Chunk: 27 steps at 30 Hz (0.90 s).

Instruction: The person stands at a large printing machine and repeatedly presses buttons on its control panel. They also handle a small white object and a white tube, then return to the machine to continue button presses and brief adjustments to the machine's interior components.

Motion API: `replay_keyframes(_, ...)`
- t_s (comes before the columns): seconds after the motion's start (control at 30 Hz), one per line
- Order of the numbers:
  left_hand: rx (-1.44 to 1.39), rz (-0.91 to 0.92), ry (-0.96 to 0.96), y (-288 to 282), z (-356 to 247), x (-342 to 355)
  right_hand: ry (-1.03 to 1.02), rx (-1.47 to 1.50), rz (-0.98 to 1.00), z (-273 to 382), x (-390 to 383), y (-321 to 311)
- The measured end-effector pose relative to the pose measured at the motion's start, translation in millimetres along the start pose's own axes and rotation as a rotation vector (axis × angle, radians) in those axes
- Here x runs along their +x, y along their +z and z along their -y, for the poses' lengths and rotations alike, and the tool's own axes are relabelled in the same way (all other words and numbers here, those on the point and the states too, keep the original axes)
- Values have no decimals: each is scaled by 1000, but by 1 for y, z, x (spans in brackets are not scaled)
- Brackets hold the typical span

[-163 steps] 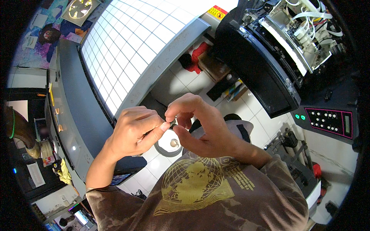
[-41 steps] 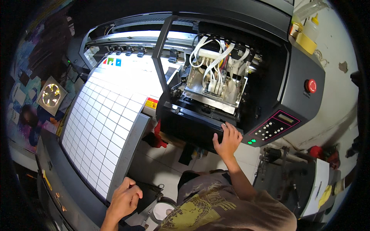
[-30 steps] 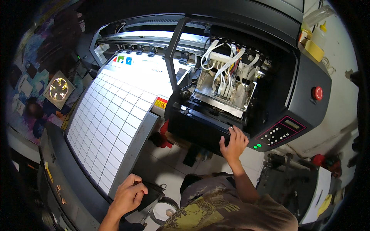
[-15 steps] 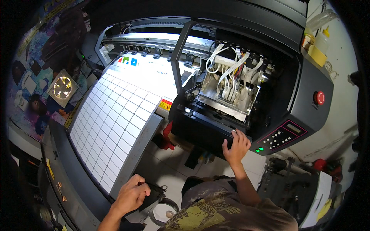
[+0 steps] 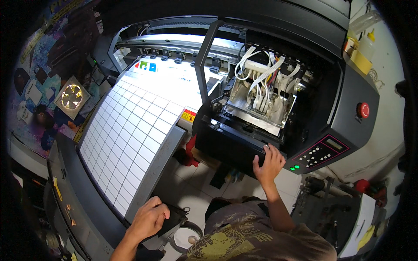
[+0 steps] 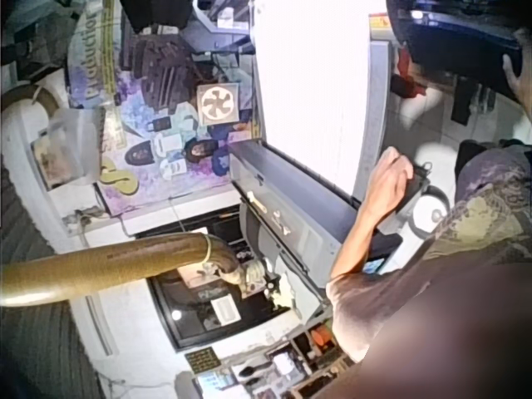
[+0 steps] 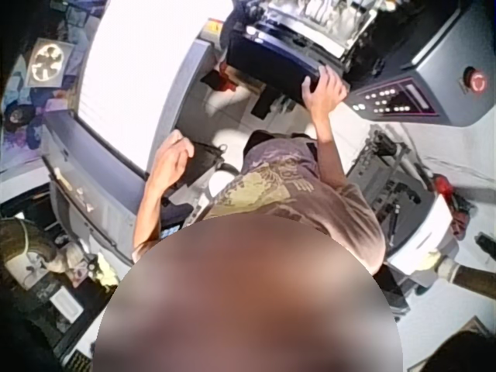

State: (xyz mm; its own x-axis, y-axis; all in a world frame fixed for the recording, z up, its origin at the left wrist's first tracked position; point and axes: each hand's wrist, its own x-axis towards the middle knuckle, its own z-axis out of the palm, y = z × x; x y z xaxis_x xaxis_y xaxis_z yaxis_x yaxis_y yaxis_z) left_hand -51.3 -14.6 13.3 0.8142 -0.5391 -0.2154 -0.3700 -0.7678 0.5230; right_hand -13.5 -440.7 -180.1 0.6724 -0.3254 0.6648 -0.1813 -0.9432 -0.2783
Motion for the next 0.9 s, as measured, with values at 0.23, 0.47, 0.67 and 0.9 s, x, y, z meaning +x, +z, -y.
replay_keyframes(0.23,-2,-95,116,1,-3,1,5,-1,7,1,0,-1)
replay_keyframes(0.47,-36,-51,105,0,-3,-1,15,7,13,1,0,-1)
replay_keyframes(0.67,-26,-17,108,0,-3,-1,18,13,14,1,0,-2)
replay_keyframes(0.9,4,-8,115,0,-2,-1,11,21,3,1,0,-3)
